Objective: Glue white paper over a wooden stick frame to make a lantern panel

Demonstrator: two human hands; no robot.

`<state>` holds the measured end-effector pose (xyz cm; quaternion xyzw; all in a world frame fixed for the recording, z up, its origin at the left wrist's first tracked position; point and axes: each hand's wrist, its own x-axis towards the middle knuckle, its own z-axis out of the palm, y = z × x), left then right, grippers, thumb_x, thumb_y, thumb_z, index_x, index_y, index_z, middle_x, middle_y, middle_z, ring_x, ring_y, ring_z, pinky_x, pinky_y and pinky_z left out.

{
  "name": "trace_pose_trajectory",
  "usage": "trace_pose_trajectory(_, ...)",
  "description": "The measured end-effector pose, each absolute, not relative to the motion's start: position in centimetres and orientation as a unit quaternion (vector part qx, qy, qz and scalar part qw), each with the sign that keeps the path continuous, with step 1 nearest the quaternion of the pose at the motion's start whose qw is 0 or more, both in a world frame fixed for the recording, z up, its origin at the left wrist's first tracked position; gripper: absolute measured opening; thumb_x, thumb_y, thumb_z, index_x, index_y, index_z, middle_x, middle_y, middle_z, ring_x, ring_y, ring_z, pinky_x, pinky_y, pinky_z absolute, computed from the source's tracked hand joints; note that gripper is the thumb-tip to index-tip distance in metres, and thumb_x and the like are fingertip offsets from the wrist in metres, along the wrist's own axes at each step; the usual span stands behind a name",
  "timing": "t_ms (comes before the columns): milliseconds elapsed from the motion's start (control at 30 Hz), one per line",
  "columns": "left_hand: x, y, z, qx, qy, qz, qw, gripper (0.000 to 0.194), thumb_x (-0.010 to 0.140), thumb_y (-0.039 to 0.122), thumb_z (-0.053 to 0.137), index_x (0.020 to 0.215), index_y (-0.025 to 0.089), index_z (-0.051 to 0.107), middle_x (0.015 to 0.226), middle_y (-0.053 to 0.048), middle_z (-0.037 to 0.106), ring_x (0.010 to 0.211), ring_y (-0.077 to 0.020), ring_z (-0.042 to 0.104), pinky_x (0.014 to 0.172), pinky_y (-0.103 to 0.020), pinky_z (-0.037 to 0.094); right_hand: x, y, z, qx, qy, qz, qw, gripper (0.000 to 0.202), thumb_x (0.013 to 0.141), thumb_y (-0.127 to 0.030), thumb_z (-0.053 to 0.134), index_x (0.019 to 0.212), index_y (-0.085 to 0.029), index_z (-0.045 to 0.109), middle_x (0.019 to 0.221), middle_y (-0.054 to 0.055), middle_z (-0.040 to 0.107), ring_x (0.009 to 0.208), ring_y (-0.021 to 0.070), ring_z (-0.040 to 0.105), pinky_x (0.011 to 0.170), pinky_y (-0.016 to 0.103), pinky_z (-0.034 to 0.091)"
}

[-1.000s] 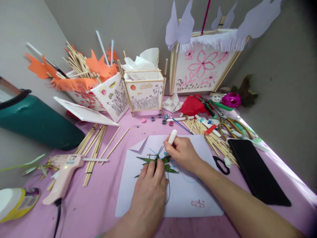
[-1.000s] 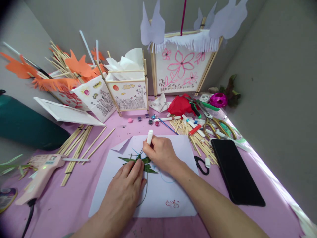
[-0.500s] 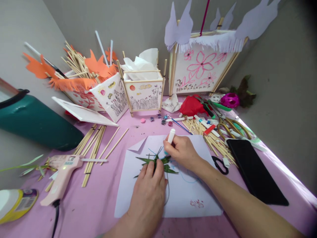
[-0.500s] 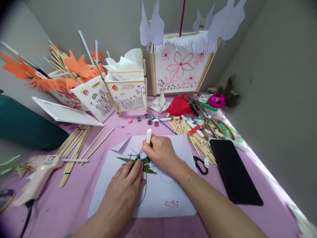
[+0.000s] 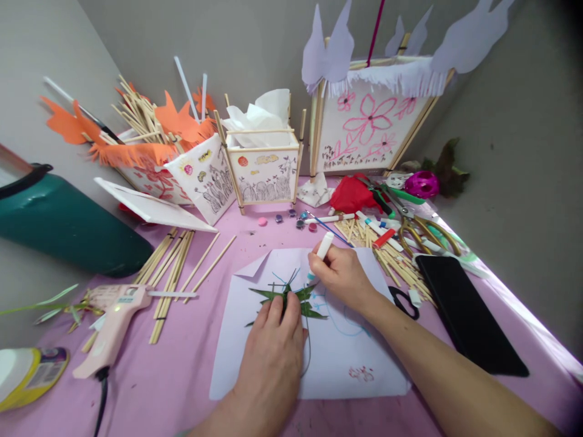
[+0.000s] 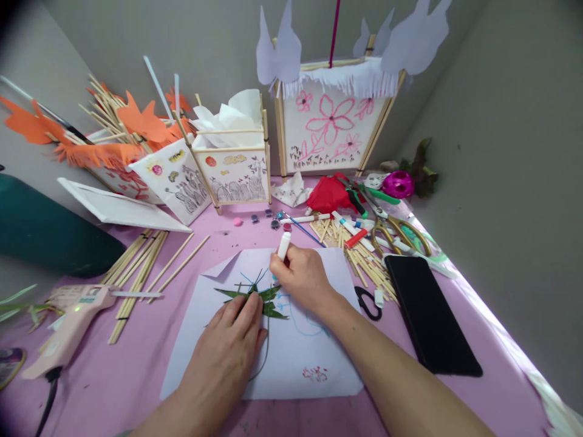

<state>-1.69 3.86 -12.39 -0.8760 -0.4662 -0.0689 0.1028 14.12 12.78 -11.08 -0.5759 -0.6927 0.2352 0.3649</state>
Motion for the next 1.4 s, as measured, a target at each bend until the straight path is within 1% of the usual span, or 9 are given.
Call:
trace_pose_trajectory(167, -1.65, 3.87, -12.59, -0.875, -0.467, -0.071, 0.106, 0.024, 0.089, 0.016, 0.05, 0.097, 0.016, 0.073, 0.121, -0.01, 0.06, 0.105, -0.027, 0.056, 0.09, -0.043, 0.052, 13.94, 12.65, -11.41, -0.578, -0.687, 0.243, 0.366, 0.024, 0.081, -0.034, 0.048, 0.062, -0.019, 0.052, 0.051, -0.003, 0.048, 0.048, 0.0106, 0.043, 0.051, 0.023, 0.032)
trace_pose_trajectory(400, -1.69, 3.81, -12.68, -0.876, -0.462, -0.08, 0.116, 0.023, 0.087, 0.016, 0.052, 0.099, 0.015, 0.072, 0.119, -0.01, 0.061, 0.102, -0.0272, 0.056, 0.086, -0.043, 0.053, 13.79, 12.6, -11.57, -0.578, -0.676, 0.264, 0.373, 0.024, 0.081, -0.034, 0.048, 0.062, -0.019, 0.051, 0.051, -0.002, 0.049, 0.048, 0.0109, 0.044, 0.05, 0.023, 0.032)
trace_pose_trajectory(600, -1.78, 3.79, -12.69, -0.877, -0.461, -0.076, 0.114, 0.023, 0.087, 0.016, 0.052, 0.099, 0.014, 0.071, 0.121, -0.011, 0.059, 0.104, -0.0281, 0.055, 0.088, -0.044, 0.052, 13.64, 12.62, -11.67, -0.581, -0.669, 0.279, 0.371, 0.024, 0.081, -0.034, 0.048, 0.062, -0.019, 0.049, 0.051, -0.003, 0.048, 0.048, 0.0108, 0.044, 0.051, 0.023, 0.032)
trace_pose_trajectory(833, -1.83, 3.72, -12.61, -0.878, -0.457, -0.078, 0.117, 0.022, 0.088, 0.017, 0.052, 0.099, 0.014, 0.071, 0.12, -0.01, 0.059, 0.105, -0.0276, 0.053, 0.087, -0.043, 0.051, 13.63, 12.55, -11.67, -0.573, -0.693, 0.239, 0.366, 0.024, 0.081, -0.033, 0.047, 0.061, -0.019, 0.049, 0.048, -0.003, 0.045, 0.045, 0.01, 0.04, 0.049, 0.023, 0.029)
trace_pose_trajectory(1067, -1.7, 3.78, -12.52, -0.876, -0.457, -0.085, 0.127, 0.02, 0.085, 0.019, 0.057, 0.097, 0.015, 0.072, 0.117, -0.009, 0.061, 0.101, -0.0264, 0.055, 0.086, -0.041, 0.052, 13.88, 12.62, -11.61, -0.578, -0.702, 0.215, 0.356, 0.025, 0.08, -0.033, 0.046, 0.06, -0.019, 0.049, 0.047, -0.003, 0.044, 0.045, 0.0098, 0.039, 0.049, 0.024, 0.027)
trace_pose_trajectory(1233, -1.73, 3.75, -12.56, -0.878, -0.457, -0.072, 0.122, 0.021, 0.086, 0.02, 0.056, 0.097, 0.015, 0.072, 0.119, -0.01, 0.06, 0.103, -0.0271, 0.054, 0.088, -0.042, 0.051, 14.26, 12.72, -11.74, -0.584, -0.701, 0.214, 0.349, 0.024, 0.08, -0.034, 0.046, 0.062, -0.018, 0.053, 0.05, -0.002, 0.048, 0.047, 0.0109, 0.043, 0.051, 0.024, 0.029)
trace_pose_trajectory(1400, -1.71, 3.76, -12.65, -0.876, -0.459, -0.076, 0.124, 0.021, 0.086, 0.02, 0.054, 0.098, 0.015, 0.072, 0.12, -0.01, 0.059, 0.104, -0.0275, 0.053, 0.088, -0.042, 0.051, 14.44, 12.76, -11.76, -0.588, -0.702, 0.206, 0.347, 0.026, 0.08, -0.034, 0.045, 0.061, -0.018, 0.052, 0.049, -0.002, 0.047, 0.047, 0.0109, 0.043, 0.052, 0.025, 0.028)
